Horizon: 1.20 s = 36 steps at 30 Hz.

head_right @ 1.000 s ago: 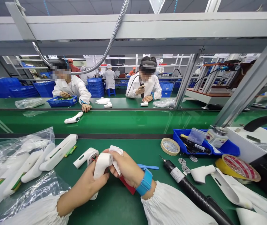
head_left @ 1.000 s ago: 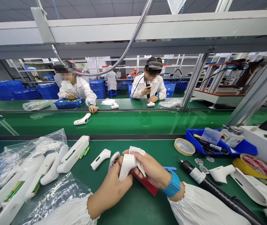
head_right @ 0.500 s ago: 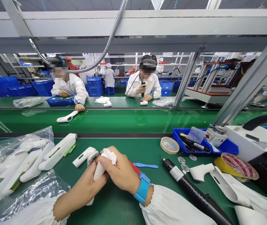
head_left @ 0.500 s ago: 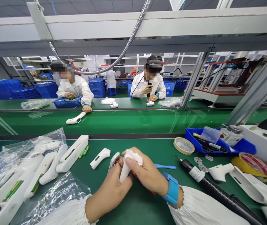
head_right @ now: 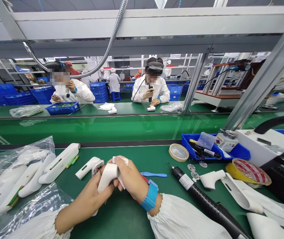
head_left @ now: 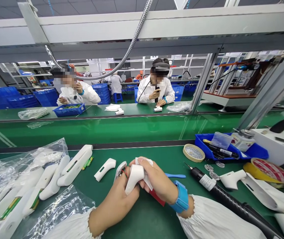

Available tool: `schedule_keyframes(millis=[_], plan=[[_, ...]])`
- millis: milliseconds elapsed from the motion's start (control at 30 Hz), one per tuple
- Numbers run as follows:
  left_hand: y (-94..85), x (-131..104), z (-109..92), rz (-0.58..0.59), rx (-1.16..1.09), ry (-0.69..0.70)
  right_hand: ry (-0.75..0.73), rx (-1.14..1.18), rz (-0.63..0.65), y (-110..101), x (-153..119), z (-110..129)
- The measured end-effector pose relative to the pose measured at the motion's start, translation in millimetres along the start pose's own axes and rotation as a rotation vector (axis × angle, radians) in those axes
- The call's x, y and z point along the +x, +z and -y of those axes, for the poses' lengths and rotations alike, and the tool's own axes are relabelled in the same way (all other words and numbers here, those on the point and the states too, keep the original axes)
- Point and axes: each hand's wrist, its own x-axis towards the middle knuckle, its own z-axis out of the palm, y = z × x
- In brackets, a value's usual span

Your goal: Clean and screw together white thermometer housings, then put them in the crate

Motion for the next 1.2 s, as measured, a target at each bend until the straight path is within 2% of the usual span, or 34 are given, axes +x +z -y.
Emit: schedule_keyframes(millis=[200,367,600,833,1067,1200], plan=[[-1.3,-1.8,-6.0,0.077,-0.263,-0.163,-0.004,0.085,0.008,0.1,1.5,-2.8],[-3.8,-4.2,-11.4,0.145,-0.368,-0.324,0.007,0.103,0.001,0.3,0.2,-1.3],[-5.9,-4.0,-16.2,0.207,-0.512,-0.365,0.005,0.087,0.006,-1.9,1.4,-3.2],[-4.8,-3.3,-12.6,0.193,-0.56,-0.391,0.006,0.077,-0.047,-3.5,2.7,-5.2],[-5.8,-4.6,-12.7,0.209,-0.589,-0.326,-0.006,0.065,-0.061,-5.2,1.5,-0.6],[-4.9,-4.0,-12.5,0.162,-0.607,-0.332,0.0,0.045,-0.079,-7.9,1.2,3.9]])
